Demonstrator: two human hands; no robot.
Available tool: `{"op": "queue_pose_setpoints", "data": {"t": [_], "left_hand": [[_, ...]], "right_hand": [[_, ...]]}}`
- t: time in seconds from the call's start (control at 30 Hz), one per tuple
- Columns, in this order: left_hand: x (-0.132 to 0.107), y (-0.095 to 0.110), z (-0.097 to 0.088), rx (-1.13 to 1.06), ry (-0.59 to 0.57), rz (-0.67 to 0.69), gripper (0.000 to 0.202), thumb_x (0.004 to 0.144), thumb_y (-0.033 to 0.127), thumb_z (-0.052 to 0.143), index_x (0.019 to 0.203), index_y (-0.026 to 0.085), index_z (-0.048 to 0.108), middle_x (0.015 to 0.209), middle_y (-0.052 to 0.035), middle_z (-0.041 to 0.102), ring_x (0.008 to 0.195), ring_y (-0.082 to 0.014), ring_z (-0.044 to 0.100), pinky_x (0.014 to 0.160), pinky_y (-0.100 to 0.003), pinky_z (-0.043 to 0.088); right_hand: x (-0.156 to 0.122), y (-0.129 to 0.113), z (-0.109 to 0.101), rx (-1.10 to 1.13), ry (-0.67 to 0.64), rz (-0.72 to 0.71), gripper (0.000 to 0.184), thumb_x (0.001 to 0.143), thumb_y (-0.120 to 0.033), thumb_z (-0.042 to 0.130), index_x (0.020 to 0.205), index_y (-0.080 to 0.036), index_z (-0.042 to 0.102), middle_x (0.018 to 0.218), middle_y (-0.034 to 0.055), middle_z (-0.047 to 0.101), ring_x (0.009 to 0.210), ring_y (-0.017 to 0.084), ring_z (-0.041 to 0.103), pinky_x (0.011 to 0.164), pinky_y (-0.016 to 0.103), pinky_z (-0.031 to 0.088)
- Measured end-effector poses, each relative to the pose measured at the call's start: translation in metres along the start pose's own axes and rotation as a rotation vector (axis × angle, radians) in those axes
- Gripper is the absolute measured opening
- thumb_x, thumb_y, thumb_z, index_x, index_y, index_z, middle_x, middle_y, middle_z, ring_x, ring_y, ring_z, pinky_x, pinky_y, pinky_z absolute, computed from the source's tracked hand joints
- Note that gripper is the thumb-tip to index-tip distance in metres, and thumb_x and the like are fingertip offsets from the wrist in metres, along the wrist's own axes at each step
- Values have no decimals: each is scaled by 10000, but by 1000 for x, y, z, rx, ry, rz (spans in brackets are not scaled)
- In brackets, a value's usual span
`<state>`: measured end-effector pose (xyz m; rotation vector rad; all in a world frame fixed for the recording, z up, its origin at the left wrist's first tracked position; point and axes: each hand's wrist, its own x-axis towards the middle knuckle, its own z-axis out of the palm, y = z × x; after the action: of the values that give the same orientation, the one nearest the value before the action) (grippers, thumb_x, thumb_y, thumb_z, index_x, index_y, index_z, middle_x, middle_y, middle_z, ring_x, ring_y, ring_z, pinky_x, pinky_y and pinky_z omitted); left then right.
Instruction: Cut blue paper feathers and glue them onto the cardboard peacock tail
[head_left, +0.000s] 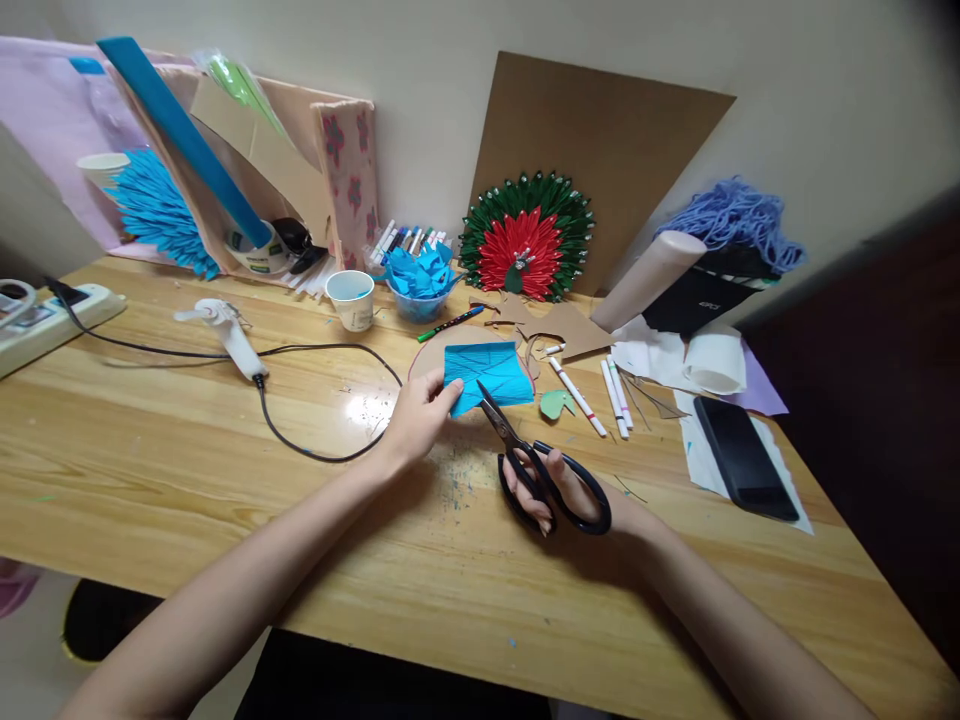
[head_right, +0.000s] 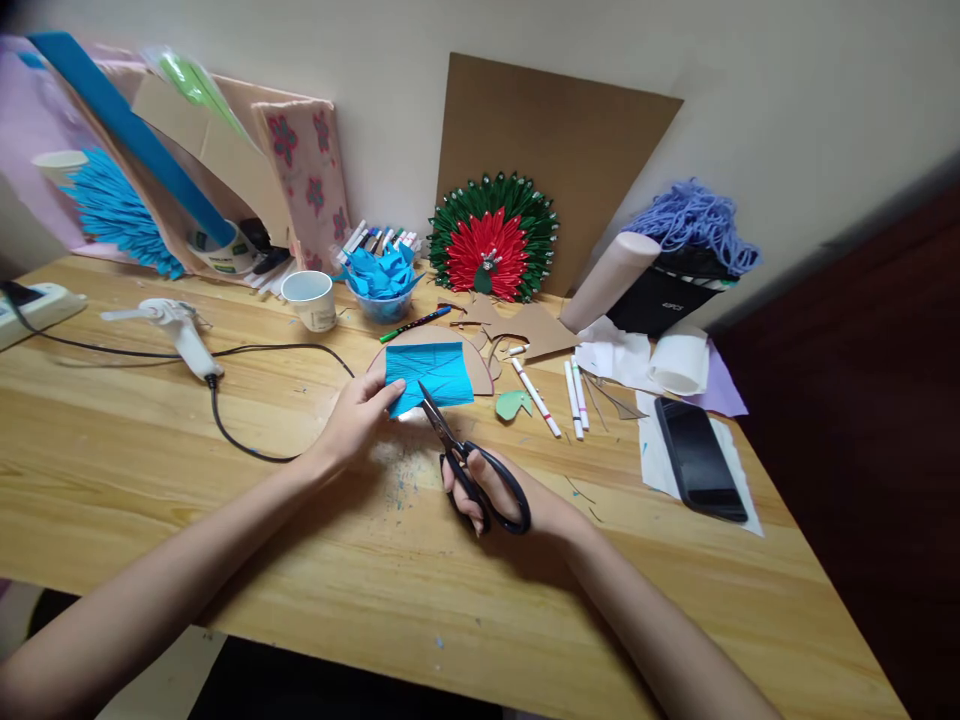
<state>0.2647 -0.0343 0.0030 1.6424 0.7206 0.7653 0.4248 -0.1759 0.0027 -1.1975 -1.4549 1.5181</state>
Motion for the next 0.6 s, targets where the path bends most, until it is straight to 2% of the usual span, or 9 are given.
{"op": "queue_pose_setpoints", "data": {"t": [0.3, 0.6], "left_hand": [[3, 1, -5, 81, -102, 1, 264, 831, 368, 461, 683, 154, 503, 646, 26, 458, 629, -121, 418, 602, -234, 333], [2, -2, -2, 151, -60, 26, 365, 896, 438, 361, 660, 169, 434, 632, 26, 376, 629, -120, 375, 593, -242, 302]], "right_hand": [[-4, 13, -4, 13, -64, 8, 696, 774, -785, 185, 824, -156, 478, 527, -61, 390, 388, 66, 372, 388, 199, 367], [-4, 12, -2, 11, -41, -2, 663, 767, -790, 212, 814, -170, 444, 523, -74, 362, 385, 60, 331, 370, 188, 347]]}}
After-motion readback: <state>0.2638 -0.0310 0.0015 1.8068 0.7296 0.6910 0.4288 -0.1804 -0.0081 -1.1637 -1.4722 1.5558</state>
